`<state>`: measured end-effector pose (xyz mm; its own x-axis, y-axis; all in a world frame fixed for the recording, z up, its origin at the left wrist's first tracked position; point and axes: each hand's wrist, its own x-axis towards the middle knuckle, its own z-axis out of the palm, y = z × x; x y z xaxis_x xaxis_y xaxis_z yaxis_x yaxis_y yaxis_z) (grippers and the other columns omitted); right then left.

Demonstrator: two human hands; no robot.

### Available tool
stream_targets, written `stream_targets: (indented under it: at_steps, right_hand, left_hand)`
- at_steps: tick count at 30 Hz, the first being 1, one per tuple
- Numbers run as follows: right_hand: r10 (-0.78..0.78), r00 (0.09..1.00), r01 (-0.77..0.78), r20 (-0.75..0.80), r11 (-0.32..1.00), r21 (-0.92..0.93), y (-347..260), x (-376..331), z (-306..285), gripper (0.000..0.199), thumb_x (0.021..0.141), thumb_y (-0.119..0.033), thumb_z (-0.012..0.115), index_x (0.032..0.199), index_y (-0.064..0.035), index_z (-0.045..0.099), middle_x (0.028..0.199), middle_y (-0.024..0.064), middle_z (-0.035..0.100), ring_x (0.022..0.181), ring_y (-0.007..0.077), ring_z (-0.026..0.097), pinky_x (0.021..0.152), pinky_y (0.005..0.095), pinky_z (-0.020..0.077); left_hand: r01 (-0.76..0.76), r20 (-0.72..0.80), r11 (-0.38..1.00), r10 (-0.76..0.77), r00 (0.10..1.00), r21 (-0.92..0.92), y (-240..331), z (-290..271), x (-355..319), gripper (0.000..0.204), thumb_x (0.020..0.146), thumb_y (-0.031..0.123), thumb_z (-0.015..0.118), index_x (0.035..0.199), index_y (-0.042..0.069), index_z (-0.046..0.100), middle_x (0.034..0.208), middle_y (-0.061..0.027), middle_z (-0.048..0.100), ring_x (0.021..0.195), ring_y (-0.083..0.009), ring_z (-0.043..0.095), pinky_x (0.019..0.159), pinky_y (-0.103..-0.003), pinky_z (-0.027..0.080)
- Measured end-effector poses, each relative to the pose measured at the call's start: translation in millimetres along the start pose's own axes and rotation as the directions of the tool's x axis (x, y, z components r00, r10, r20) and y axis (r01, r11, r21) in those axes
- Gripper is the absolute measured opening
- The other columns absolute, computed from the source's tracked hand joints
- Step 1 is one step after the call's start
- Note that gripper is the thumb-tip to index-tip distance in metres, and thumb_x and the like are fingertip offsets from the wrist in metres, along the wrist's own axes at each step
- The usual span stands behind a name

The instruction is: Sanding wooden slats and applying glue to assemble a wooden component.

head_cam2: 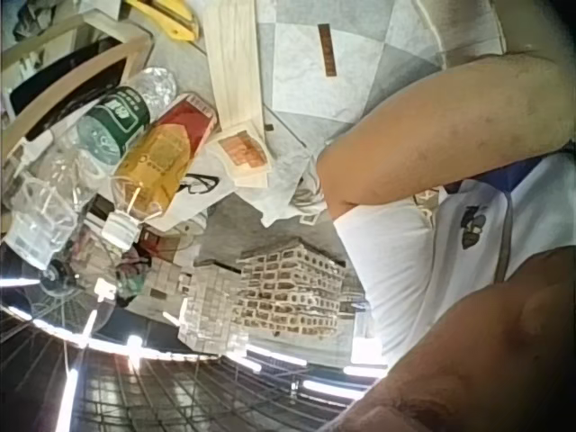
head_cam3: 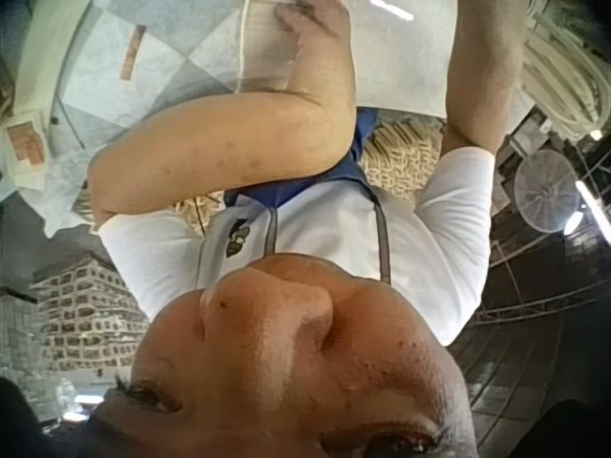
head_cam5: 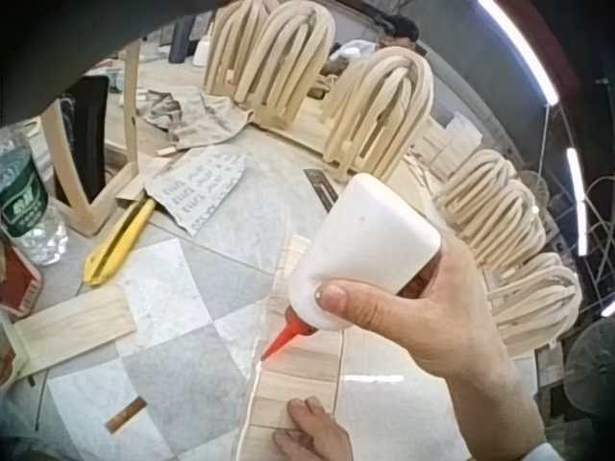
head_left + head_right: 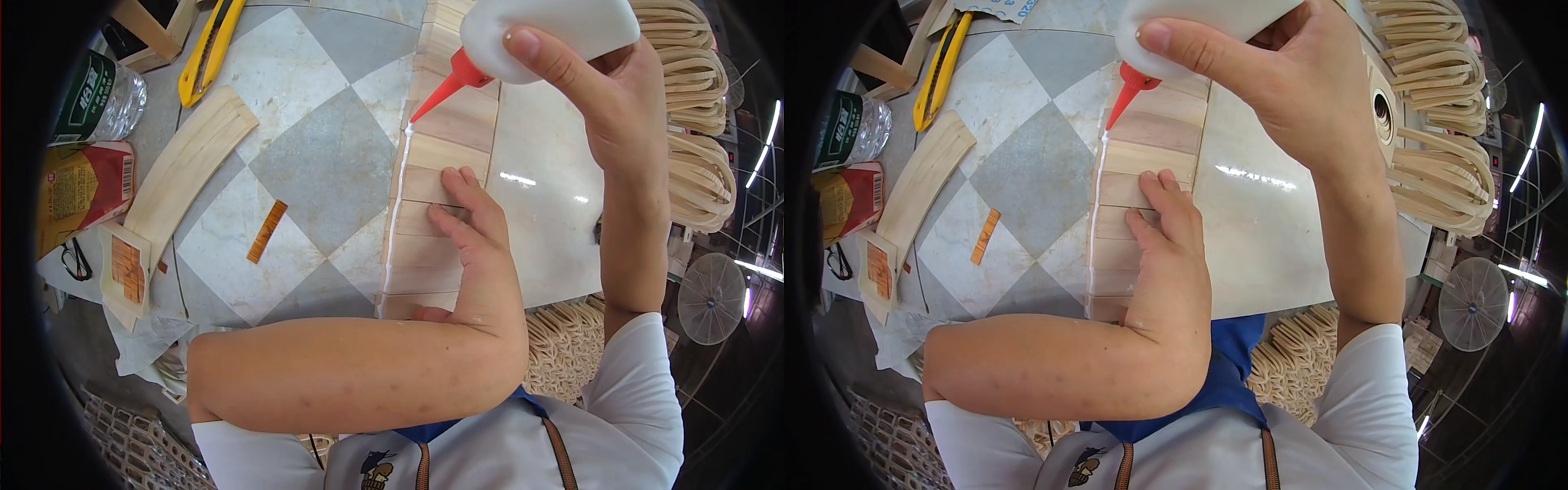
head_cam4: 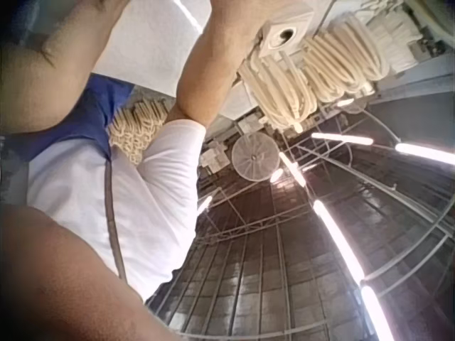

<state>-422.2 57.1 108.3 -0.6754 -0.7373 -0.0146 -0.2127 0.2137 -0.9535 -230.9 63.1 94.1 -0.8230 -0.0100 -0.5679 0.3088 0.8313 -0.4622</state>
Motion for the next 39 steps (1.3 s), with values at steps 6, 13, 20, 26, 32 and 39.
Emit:
stream_targets:
  at_steps: [6, 13, 20, 26, 32, 39]
  right_hand:
    - [0.032, 0.999, -0.032, 0.012, 0.999, -0.002, -5, 4, 4, 0.061, 0.085, -0.015, 0.099, 0.131, 0.0079, 0.065, 0.105, 0.0192, 0.078, 0.085, 0.0270, 0.080, 0.073, 0.0311, 0.0665]
    - [-0.006, 0.999, 0.005, -0.038, 1.000, -0.023, 1, 11, 0, 0.059, 0.085, -0.014, 0.099, 0.130, 0.0077, 0.066, 0.103, 0.0189, 0.078, 0.086, 0.0275, 0.080, 0.073, 0.0317, 0.0664]
    - [0.018, 0.996, -0.025, -0.088, 0.997, -0.079, 3, 18, -7, 0.058, 0.086, -0.013, 0.098, 0.130, 0.0076, 0.067, 0.104, 0.0194, 0.078, 0.088, 0.0278, 0.080, 0.076, 0.0326, 0.0668]
    - [-0.023, 0.998, 0.021, -0.057, 1.000, -0.022, 5, 24, -7, 0.058, 0.086, -0.012, 0.097, 0.130, 0.0078, 0.067, 0.105, 0.0198, 0.079, 0.089, 0.0280, 0.080, 0.078, 0.0333, 0.0672]
    - [0.021, 0.997, -0.020, -0.068, 1.000, 0.011, 0, 28, -8, 0.058, 0.086, -0.012, 0.097, 0.132, 0.0079, 0.067, 0.105, 0.0206, 0.079, 0.090, 0.0290, 0.081, 0.079, 0.0345, 0.0677]
    - [0.012, 0.995, -0.014, -0.102, 1.000, -0.014, 2, 35, -16, 0.058, 0.087, -0.012, 0.096, 0.132, 0.0082, 0.067, 0.106, 0.0212, 0.079, 0.091, 0.0297, 0.081, 0.080, 0.0353, 0.0677]
  left_hand:
    - [-0.020, 0.013, 0.999, 0.021, 1.000, -0.041, -6, -2, -2, 0.112, 0.069, 0.031, 0.084, 0.169, 0.002, 0.044, 0.173, -0.0246, 0.043, 0.156, -0.0477, 0.045, 0.115, -0.055, 0.058]
    - [-0.021, 0.018, 0.998, 0.022, 1.000, -0.058, -8, -4, -2, 0.113, 0.067, 0.031, 0.085, 0.169, 0.004, 0.045, 0.174, -0.0229, 0.043, 0.156, -0.0468, 0.045, 0.114, -0.056, 0.058]
    - [-0.009, 0.003, 0.999, 0.009, 1.000, -0.038, -5, -4, 0, 0.115, 0.066, 0.034, 0.087, 0.169, 0.006, 0.045, 0.175, -0.0211, 0.043, 0.156, -0.0463, 0.045, 0.113, -0.056, 0.058]
    - [-0.044, 0.002, 0.996, 0.044, 0.999, -0.076, -11, -2, -1, 0.107, 0.075, 0.027, 0.092, 0.168, -0.001, 0.046, 0.172, -0.0263, 0.044, 0.153, -0.0452, 0.046, 0.116, -0.043, 0.053]
    - [-0.071, -0.004, 0.994, 0.071, 0.997, -0.087, -18, -3, -2, 0.106, 0.074, 0.026, 0.092, 0.167, 0.000, 0.048, 0.171, -0.0267, 0.044, 0.154, -0.0452, 0.046, 0.116, -0.043, 0.054]
    - [-0.039, 0.016, 0.998, 0.040, 0.999, -0.049, -8, -3, 0, 0.117, 0.068, 0.034, 0.093, 0.170, 0.006, 0.045, 0.174, -0.0213, 0.043, 0.155, -0.0460, 0.046, 0.113, -0.054, 0.057]
